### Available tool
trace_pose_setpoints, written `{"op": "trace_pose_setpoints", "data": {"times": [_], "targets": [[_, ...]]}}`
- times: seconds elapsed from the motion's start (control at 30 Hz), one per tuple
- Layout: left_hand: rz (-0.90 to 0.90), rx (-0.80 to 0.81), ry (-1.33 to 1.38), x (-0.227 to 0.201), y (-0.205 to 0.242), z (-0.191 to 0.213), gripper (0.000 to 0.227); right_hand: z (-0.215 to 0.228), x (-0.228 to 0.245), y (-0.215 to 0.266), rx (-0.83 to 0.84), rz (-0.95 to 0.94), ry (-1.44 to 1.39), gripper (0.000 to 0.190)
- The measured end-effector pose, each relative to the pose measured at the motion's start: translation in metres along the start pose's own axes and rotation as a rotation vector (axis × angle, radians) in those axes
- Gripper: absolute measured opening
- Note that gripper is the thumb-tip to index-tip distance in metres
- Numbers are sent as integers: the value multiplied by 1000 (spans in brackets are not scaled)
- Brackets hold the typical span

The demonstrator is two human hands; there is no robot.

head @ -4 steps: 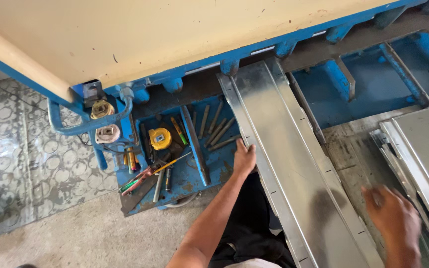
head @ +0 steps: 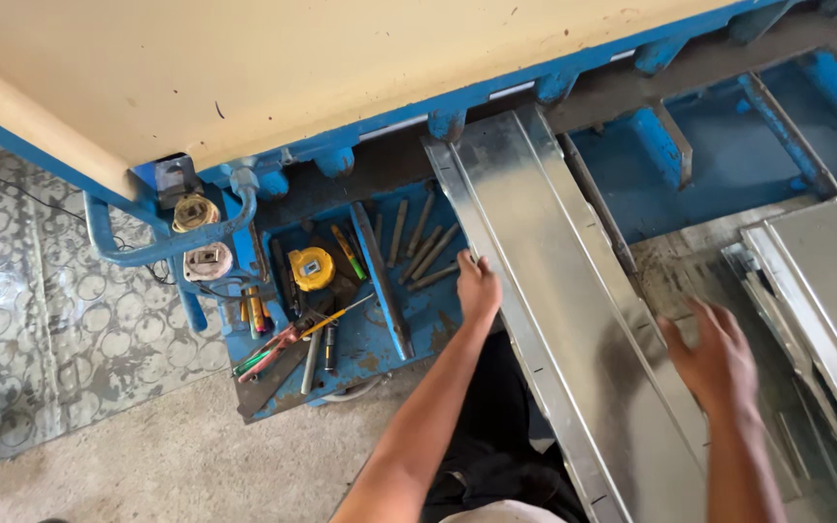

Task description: The person feeds a long, flat metal sheet into a blue industrial bending machine. They guide the sheet through the rollers with both hands, creating a curved profile. The person then removes the bent sheet and repeats the process with another metal sheet.

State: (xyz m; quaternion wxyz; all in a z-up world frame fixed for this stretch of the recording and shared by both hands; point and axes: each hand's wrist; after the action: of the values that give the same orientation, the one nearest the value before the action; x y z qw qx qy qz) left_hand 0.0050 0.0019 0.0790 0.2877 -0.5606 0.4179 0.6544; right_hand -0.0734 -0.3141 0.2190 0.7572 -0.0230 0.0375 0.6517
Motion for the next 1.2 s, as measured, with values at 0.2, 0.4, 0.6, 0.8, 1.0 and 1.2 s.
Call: {"op": "trace_pose_setpoints", "data": {"times": [0.2, 0.4, 0.6, 0.8, 1.0, 1.2], "targets": [[-177, -196, 117, -39, -3, -14, 29, -74, 18, -31, 87, -131, -138, 62], [-149, -150, 106, -44, -32, -11, 24, -97, 17, -34, 8, -107, -305, 49], [-158, -173, 129, -38, -36, -10, 25, -106, 4, -48, 43, -154, -416, 51], [-172, -204, 160, -37, -40, -14, 25, -108, -9, -68, 8, -107, -464, 48], [-159, -224, 101, -42, -46, -9, 22, -120, 7, -77, -3, -108, -468, 49], [-212, -222, 64, -33, -59, -14, 21, -130, 14, -78, -26, -169, -402, 53]]}}
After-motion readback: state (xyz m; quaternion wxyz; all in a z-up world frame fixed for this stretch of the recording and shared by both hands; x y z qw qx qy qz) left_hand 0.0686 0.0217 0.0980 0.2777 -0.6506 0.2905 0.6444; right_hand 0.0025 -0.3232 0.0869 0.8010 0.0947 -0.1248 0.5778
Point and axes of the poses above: each hand's wrist, its own y-axis away from the middle knuckle, its own z-axis out of the back of the hand, x = y × z, and after that the axes turned 14 degrees about y, right-handed
